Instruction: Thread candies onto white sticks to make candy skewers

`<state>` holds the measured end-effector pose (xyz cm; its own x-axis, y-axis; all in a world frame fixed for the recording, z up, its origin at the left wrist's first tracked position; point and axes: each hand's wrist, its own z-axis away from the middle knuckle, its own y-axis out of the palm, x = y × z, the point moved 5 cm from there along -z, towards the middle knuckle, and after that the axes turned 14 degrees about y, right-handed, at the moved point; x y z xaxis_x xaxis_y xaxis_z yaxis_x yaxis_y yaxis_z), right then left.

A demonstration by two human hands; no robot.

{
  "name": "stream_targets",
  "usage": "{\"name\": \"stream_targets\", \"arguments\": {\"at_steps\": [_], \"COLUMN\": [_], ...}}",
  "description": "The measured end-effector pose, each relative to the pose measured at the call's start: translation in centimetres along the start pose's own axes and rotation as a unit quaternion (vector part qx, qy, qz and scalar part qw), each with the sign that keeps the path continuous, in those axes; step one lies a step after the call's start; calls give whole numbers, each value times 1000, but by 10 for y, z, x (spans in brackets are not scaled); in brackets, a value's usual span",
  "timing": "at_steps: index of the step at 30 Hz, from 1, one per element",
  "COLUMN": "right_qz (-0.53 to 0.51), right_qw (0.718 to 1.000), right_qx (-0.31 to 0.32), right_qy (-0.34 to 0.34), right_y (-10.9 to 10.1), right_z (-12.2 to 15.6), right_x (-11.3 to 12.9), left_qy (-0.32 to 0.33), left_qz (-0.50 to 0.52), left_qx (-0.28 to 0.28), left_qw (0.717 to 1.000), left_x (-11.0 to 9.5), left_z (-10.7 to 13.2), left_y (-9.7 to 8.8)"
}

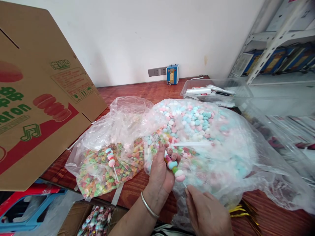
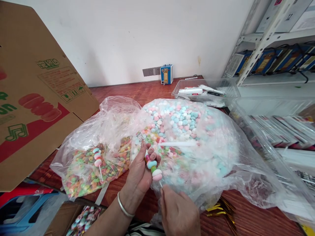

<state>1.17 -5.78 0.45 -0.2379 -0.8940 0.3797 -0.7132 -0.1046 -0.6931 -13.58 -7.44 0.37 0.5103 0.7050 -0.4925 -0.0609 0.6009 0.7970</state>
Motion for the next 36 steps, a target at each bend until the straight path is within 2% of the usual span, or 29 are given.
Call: {"name": "stream_targets", "arguments": {"at_steps": [3, 7, 9, 10, 11, 12, 13, 14, 15, 16, 17, 18, 19, 20, 21, 22, 24, 25, 26, 27, 28, 29, 30, 31, 32, 33, 34, 35, 36], "right_qz": [20, -10, -117, -196, -286, -373, -452, -518, -572, -611, -637, -651, -653, -640, -610, -562, -429, -356, -292, -248, -232, -243, -279, -338, -410, -479, -538, -584, -616], "right_qw": [1000, 999, 985, 957, 904, 826, 734, 643, 566, 508, 468, 446, 441, 461, 510, 588, 785, 867, 923, 952, 962, 957, 934, 885, 805, 703, 597, 509, 451], "right_qx": [-10, -13, 38, 90, 151, 209, 255, 283, 296, 299, 301, 309, 317, 323, 321, 305, 213, 150, 92, 50, 33, 46, 88, 152, 224, 294, 349, 386, 404], "right_qy": [-16, 29, 118, 194, 281, 368, 439, 487, 515, 528, 533, 531, 527, 523, 515, 494, 392, 314, 235, 172, 142, 152, 203, 280, 365, 436, 481, 501, 504], "right_y": [0, 2, 6, 11, 17, 24, 29, 32, 33, 32, 31, 30, 31, 31, 32, 31, 23, 17, 10, 6, 4, 4, 8, 14, 21, 28, 32, 34, 34], "right_z": [-2, -1, -1, -1, 0, 3, 7, 8, 8, 7, 5, 4, 5, 6, 6, 6, -1, -4, -7, -8, -8, -9, -10, -8, -4, 3, 9, 13, 15], "right_x": [1, -6, -15, -21, -26, -29, -29, -26, -22, -18, -15, -12, -11, -11, -15, -20, -29, -29, -26, -22, -20, -19, -21, -23, -24, -20, -14, -6, -1], "left_qy": [3, 10, 14, 12, 6, -4, -16, -26, -34, -40, -45, -49, -53, -53, -48, -40, -17, -8, -2, -1, 1, 5, 7, 9, 11, 11, 12, 11, 10], "left_qz": [1, 7, 12, 18, 26, 35, 46, 55, 63, 69, 73, 73, 71, 64, 55, 41, 14, 6, 3, 3, 5, 6, 6, 6, 5, 4, 3, 1, -2], "left_qx": [-6, 0, 20, 31, 43, 56, 72, 86, 98, 107, 111, 114, 116, 117, 118, 116, 90, 68, 44, 24, 12, 10, 20, 37, 59, 83, 105, 123, 134], "left_qw": [1000, 1000, 1000, 999, 999, 998, 996, 994, 993, 991, 990, 990, 989, 990, 990, 992, 996, 998, 999, 1000, 1000, 1000, 1000, 999, 998, 996, 994, 992, 991], "left_x": [-2, -7, -7, -7, -6, -5, -4, -3, -3, -3, -4, -4, -4, -4, -4, -4, -4, -5, -5, -5, -6, -7, -9, -11, -13, -15, -16, -17, -17], "left_z": [-1, -1, 0, 1, 2, 3, 4, 4, 5, 6, 6, 6, 7, 7, 7, 8, 7, 7, 7, 7, 7, 7, 7, 7, 7, 7, 8, 9, 10], "left_y": [-3, -2, 0, 1, 2, 3, 4, 5, 6, 7, 7, 7, 7, 7, 7, 7, 6, 5, 4, 3, 3, 3, 4, 6, 7, 9, 10, 11, 11]}}
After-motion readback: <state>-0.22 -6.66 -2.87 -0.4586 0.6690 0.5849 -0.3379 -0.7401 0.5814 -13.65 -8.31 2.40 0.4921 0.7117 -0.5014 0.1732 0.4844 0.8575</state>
